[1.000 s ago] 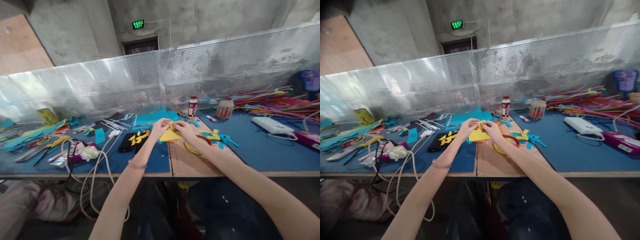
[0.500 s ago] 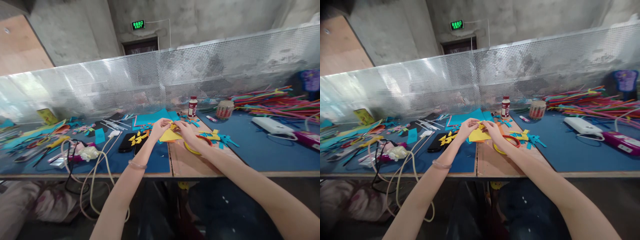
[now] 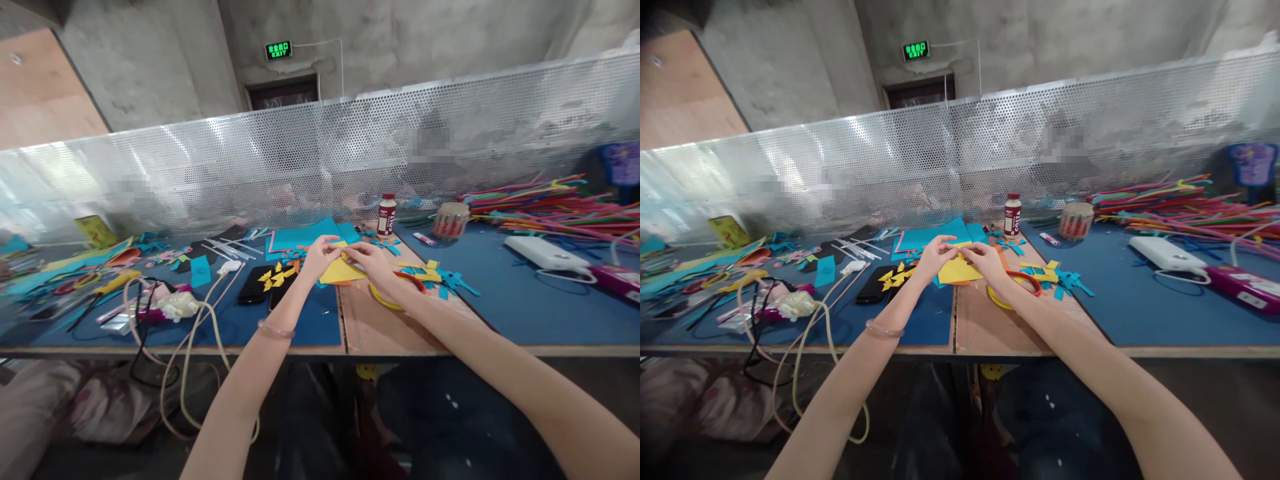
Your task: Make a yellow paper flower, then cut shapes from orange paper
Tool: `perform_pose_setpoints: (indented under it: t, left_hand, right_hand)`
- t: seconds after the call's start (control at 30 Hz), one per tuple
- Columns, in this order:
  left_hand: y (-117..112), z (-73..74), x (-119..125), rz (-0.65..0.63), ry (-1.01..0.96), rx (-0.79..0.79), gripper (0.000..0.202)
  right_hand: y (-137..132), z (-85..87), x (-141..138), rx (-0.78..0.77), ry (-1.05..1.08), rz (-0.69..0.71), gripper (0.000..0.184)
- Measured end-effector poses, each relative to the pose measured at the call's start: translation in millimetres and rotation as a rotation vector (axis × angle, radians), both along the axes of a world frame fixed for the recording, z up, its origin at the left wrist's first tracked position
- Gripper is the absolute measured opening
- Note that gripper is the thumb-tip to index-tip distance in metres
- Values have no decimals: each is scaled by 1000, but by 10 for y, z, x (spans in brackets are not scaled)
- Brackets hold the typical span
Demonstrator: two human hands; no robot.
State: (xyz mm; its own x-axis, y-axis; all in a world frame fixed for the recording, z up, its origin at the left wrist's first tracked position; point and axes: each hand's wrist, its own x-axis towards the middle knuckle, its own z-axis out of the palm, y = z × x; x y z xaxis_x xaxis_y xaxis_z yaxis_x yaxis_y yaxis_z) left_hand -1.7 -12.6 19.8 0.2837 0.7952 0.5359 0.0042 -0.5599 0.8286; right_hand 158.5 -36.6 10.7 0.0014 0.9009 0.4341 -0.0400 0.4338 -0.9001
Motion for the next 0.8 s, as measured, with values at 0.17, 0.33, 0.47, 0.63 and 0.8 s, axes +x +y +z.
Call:
perform_pose_setpoints:
  t: [0.17,0.33,0.47,0.63,0.8]
  left_hand:
    - [4,-16,18,-21,9,-41,31]
    - [14,-53,27,-68,35,-26,38]
    - [23,-67,27,-100,41,-13,37]
    - [55,-87,21,-111,35,-23,39]
    - [75,-102,14,-114,25,-55,41]
  right_hand:
    - [17,-25,8,-10,-2,-22,28]
    - [53,-62,23,-8,-5,2,30]
    - [70,-74,34,-11,-22,26,32]
    - [75,-73,29,-19,-18,59,37]
    - [67,-56,39,10,-61,35,35]
